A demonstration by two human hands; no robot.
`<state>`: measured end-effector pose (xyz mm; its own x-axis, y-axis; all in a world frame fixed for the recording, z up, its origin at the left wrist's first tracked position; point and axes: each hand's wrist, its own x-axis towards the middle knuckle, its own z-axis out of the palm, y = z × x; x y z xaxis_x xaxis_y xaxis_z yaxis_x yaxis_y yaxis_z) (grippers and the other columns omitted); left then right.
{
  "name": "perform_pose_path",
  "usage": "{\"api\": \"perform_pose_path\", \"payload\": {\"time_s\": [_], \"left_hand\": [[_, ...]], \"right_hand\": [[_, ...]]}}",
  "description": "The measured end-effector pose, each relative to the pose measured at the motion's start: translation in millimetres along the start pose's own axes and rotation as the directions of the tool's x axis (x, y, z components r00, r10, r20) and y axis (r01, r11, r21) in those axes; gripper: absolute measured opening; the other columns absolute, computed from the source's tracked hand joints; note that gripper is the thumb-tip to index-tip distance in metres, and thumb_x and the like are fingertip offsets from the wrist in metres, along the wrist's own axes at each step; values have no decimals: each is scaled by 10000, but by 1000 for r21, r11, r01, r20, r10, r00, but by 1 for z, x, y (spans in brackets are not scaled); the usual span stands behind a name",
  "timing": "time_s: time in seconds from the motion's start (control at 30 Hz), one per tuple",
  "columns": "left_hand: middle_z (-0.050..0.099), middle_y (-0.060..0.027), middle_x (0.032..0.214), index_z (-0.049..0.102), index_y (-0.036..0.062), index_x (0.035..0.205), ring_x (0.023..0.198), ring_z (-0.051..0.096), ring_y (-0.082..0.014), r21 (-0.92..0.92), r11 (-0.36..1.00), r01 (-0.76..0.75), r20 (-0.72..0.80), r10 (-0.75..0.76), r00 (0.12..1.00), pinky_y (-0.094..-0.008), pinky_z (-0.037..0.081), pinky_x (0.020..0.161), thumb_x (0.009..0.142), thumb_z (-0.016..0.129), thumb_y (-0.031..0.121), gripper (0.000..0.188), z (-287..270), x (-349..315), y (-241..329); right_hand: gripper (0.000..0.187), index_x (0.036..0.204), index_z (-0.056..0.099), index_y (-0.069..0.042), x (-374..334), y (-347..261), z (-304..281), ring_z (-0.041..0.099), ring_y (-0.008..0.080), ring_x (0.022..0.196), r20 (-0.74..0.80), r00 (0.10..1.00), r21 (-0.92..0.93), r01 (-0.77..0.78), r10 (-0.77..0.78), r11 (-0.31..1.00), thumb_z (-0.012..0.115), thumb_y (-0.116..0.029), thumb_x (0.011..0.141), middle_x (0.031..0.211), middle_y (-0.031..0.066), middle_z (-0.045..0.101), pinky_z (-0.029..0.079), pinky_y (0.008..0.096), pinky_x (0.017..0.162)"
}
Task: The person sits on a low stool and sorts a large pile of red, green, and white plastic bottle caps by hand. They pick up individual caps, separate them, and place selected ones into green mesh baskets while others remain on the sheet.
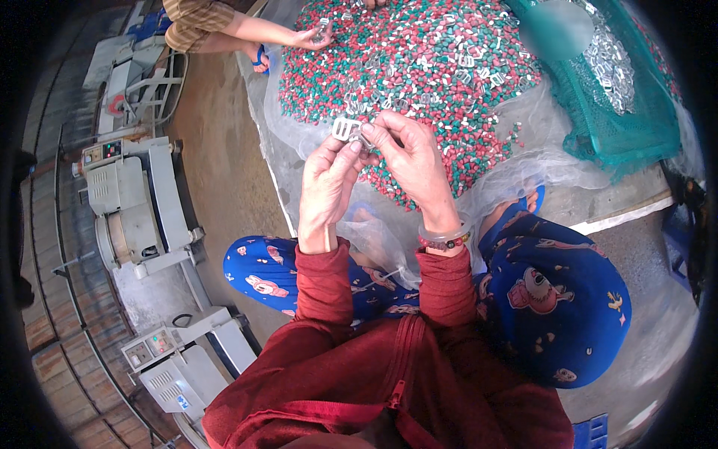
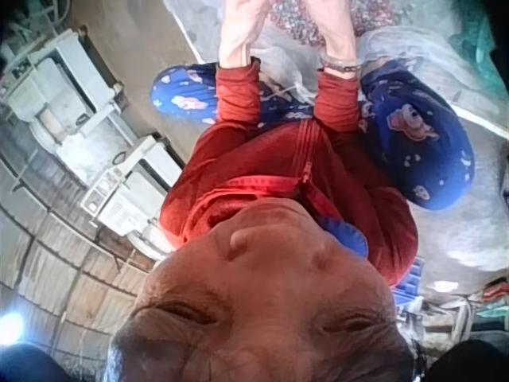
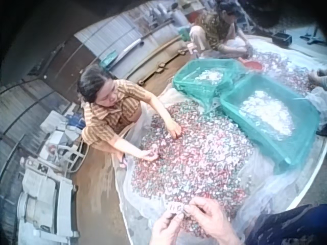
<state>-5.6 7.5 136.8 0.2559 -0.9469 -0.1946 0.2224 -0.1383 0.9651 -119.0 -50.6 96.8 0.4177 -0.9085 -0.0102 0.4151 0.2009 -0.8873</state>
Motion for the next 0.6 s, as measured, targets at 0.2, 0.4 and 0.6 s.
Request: {"api": "perform_pose_path", "payload": {"time_s": [0.2,0.4,0.6], "left_hand": [[569,1,778,586,16,962,656,455,-65,369,925,-90,-90,131,987,-229,368,573,996,454,322,334,0,-4,-2],[566,16,820,615,23,1005,676,410,-50,297,951,-87,-138,133,981,-206,314,584,1000,434,346,371,0,-6,-6],[616,-109,1115,571,-30,1134,1020,593,-201,-103,990,98,-123,-110,986,-370,492,873,947,505,92,232,-12,-15,-7]], "right_hand": [[240,752,572,-10,-2,-13,8,409,11,623,30,998,78,-59,56,995,583,-169,932,648,-56,490,347,207,532],[229,763,576,-15,-7,-16,7,442,13,654,67,992,163,-119,110,979,578,-164,936,679,-56,504,390,203,567],[114,972,639,-28,-8,-3,5,574,53,785,33,995,49,-91,90,995,598,-116,913,869,-11,625,505,225,674]]}}
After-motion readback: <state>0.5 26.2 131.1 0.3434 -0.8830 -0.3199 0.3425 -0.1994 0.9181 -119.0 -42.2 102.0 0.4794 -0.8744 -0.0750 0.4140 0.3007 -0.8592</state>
